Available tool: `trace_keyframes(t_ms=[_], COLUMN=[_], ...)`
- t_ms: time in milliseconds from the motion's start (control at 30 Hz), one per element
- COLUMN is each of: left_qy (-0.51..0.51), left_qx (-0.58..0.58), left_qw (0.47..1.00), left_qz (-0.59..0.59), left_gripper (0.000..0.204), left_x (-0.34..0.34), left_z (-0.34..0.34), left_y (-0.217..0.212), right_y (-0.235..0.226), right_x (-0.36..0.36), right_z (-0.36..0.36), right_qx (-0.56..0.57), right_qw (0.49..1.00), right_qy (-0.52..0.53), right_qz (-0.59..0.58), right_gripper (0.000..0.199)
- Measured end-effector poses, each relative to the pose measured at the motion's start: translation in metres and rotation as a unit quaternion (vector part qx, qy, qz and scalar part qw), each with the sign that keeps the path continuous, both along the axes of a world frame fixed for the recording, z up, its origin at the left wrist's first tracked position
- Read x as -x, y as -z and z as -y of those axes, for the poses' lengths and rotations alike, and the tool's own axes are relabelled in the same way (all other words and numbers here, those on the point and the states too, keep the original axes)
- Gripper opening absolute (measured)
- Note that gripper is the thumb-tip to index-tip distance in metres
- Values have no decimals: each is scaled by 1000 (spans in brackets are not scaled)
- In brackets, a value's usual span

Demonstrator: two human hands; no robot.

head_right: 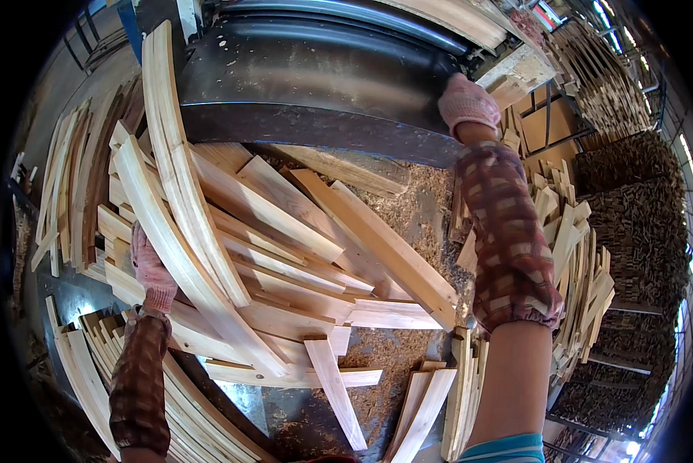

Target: The person sorts and stacks wooden planks in a workshop. They pick up planks from a pile, align them, and place them into neat stacks on a table and nearby racks.

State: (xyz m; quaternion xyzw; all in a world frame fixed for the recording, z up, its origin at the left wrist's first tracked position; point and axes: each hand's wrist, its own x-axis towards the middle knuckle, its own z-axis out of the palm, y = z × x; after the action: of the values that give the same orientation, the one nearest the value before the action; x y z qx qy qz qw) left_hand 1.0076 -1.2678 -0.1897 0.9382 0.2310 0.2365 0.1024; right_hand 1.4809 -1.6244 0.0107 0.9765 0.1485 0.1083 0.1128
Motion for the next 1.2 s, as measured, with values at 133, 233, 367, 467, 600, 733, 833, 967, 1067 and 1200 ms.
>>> trace_keyframes(t_ms=[133,233,367,467,600,733,833,967,1067,1200], left_qy=[7,4,-28,-19,21,24,0,-2,-4,-8], left_qx=[-18,-12,11,-88,-48,-34,8,9,4,17], left_qw=[999,999,999,995,997,998,999,1000,1000,1000], left_qz=[34,49,43,44,51,55,32,1,0,10], left_gripper=[72,71,72,70,67,63,64,67,70,69], left_x=[4,1,5,4,-3,1,2,-3,0,-4], left_z=[-2,0,4,-2,3,3,3,8,7,9], left_y=[9,5,-13,2,-14,-14,-14,-23,-21,-20], right_y=[-15,-13,8,34,66,74,88,120,127,158], right_x=[21,63,132,159,163,188,198,184,169,156], right_z=[19,24,45,65,70,69,86,105,93,98], right_qx=[-32,-45,-213,-370,-500,-329,-187,-181,-123,-109], right_qw=[999,998,970,918,838,901,933,929,953,946], right_qy=[33,19,-120,-117,-149,-249,-270,-320,-133,-119], right_qz=[-25,-47,5,-85,-161,-134,-149,-43,-242,-283], right_gripper=[40,47,31,32,24,20,20,27,31,36])
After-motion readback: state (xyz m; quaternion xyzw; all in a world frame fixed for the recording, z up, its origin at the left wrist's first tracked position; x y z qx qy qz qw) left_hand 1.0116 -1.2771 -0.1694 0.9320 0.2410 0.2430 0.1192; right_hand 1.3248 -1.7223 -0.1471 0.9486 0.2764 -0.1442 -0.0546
